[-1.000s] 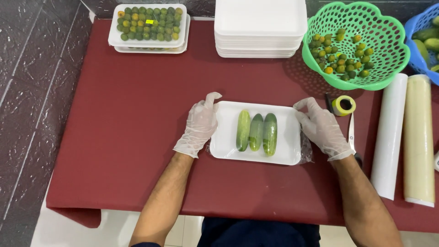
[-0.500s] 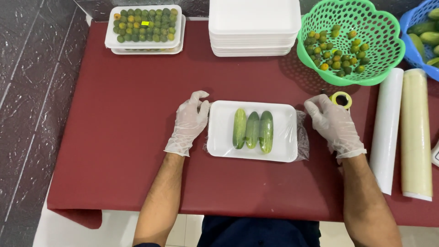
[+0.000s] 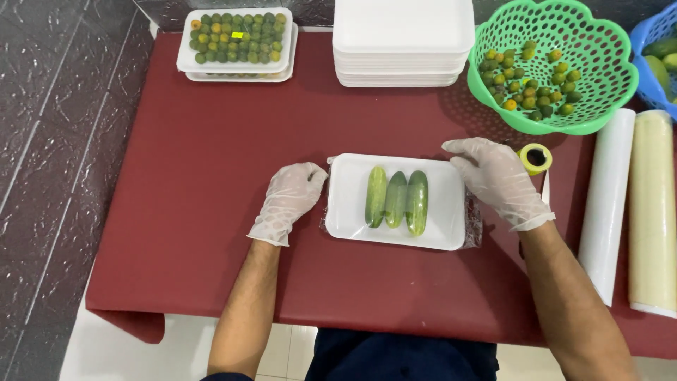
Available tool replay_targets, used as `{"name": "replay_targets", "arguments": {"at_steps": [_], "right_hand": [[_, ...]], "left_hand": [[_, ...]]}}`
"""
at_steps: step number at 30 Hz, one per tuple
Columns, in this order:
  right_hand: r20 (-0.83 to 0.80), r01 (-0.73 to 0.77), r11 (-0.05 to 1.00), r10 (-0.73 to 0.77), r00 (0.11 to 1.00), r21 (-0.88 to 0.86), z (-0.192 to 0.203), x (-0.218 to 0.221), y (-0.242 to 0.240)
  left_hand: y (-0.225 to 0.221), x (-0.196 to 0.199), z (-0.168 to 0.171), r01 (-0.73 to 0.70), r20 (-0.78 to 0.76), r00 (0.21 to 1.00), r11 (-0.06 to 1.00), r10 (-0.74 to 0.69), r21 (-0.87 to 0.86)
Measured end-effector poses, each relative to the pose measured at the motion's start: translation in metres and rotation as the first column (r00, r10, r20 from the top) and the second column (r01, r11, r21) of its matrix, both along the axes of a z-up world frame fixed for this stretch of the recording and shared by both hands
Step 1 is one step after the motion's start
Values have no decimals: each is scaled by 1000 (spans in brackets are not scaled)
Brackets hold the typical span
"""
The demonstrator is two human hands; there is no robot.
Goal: Wrapping a tray of cucumbers with plastic wrap and applying a yellow tape label.
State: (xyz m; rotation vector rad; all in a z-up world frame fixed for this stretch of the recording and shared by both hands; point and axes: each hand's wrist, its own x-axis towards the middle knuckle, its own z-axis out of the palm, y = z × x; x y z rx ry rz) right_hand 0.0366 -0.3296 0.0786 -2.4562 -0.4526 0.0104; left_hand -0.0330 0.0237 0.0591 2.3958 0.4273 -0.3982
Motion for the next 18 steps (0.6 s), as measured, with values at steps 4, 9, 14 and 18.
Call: {"name": "replay_targets", "arguments": {"at_steps": [4,9,14,18], "right_hand": [[-55,-42,999,40,998,-32,19,-3,24],[-128,-75,992,62,990,-99,22,0,49],[-211,-98,982,63,975,-161,3,15,57],[-272,-91,978,36,962,-190,6,14,59]], "left_hand": [[-2,-6,-3,12,-7,1000,1000,-12,12],[-11,-7,7,64,-49,997,997,-62,37],[-16,-1,-5,47,-22,999,999,-46,17],[-17,8,-18,-15,8,1000,1000,15,7]]}}
